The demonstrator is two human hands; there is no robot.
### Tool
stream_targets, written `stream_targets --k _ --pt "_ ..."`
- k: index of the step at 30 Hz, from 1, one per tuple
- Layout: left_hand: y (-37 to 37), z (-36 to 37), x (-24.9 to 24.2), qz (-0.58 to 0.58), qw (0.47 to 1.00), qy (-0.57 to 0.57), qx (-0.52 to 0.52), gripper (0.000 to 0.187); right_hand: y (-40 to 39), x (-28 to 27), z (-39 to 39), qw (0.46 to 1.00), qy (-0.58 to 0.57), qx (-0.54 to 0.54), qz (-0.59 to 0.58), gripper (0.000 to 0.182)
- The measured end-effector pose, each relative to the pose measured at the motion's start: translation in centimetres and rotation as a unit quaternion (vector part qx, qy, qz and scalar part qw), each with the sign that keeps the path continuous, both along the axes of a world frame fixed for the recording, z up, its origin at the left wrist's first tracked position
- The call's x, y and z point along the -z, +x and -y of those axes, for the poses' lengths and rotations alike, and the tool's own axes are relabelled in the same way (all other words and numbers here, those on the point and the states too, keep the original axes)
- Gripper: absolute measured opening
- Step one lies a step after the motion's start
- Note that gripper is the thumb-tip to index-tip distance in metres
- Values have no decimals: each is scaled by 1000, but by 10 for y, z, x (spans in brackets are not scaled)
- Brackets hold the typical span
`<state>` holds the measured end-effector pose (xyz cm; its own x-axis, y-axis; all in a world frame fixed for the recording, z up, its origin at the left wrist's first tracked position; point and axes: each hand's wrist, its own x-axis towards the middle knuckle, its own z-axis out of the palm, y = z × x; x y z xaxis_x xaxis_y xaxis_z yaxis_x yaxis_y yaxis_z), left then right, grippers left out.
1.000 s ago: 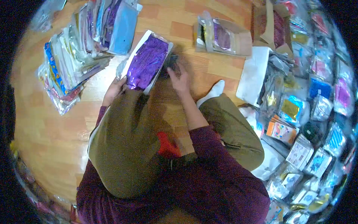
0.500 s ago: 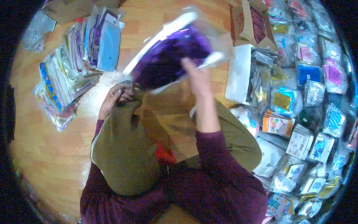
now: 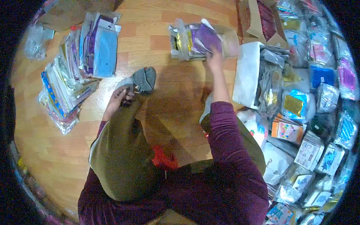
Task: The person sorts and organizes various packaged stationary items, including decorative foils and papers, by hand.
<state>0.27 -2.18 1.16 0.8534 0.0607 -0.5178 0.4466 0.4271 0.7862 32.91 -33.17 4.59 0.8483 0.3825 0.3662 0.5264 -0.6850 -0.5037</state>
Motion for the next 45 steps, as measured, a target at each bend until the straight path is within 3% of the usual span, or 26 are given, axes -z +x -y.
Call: stream_targets --k 1,3,5,9,14,15,17,18,19,21,22,24,25,27,29,31,33,35,37,38,39,41,43,45 --pt "-1 0 1 -2 1000 -10 -7 27 -6 4 -4 1000 5 1 -3 28" --pt "0 -2 -4 -9 1000 -18 -12 26 -25 5 -7 974 -211 73 -48 22" --pt "2 -2 -15 -41 998 -42 -18 25 -33 2 -7 975 -190 88 -78 21" --pt "2 -3 -8 -29 998 -49 -14 24 -26 -4 -6 993 -110 25 -30 19" --pt "-1 -3 -9 -35 996 -66 -43 25 -40 -40 -45 986 95 115 -81 22" --pt "-3 -2 -6 -37 996 -65 -47 25 -54 -48 -56 986 95 111 -84 22" --pt "-7 -1 10 -4 999 -23 -45 24 -82 -60 -78 998 29 18 50 25" --pt "-4 1 10 33 997 -2 -72 22 -85 -51 -77 995 -43 -20 83 35" --pt "-6 0 9 28 996 4 -83 22 -91 -40 -74 996 -37 -32 78 35" --pt "-5 -6 -9 -47 994 20 -97 20 -101 -20 -67 986 -110 67 105 47" --pt "-9 -10 4 -48 990 38 -129 19 -104 -15 -61 987 -106 57 102 47" --pt "-14 -21 -6 -60 978 57 -191 18 -108 -11 -51 985 -88 147 31 55" --pt "-14 -25 -15 -69 965 73 -243 18 -108 -7 -50 985 -90 141 30 55" --pt "-17 -36 -18 -68 947 52 -311 21 -108 -3 -49 983 -1 163 -81 56" --pt "-13 -43 -24 -47 923 104 -367 22 -101 1 -51 989 -7 121 -81 57" --pt "-6 -48 -35 -49 918 85 -383 22 -94 6 -56 993 -12 82 -82 58" --pt "3 -51 -41 -36 929 78 -360 22 -82 13 -63 982 -62 114 -140 60" --pt "11 -51 -41 -29 930 84 -356 23 -66 22 -65 984 -25 98 -145 61" --pt "18 -52 -37 42 910 260 -321 26 -46 31 -63 985 10 84 -153 62" --pt "21 -56 -32 81 865 395 -299 28 -33 35 -61 984 -10 91 -152 63" --pt "24 -57 -44 80 866 394 -296 28 -30 33 -62 983 -31 97 -151 64" --pt "32 -64 -66 41 775 586 -233 32 -26 26 -63 986 -48 88 -132 65" --pt "39 -71 -63 -7 774 595 -216 34 -27 23 -67 988 -40 131 -74 65" --pt "46 -69 -65 -64 720 668 -174 34 -47 18 -68 990 -15 125 -70 64"
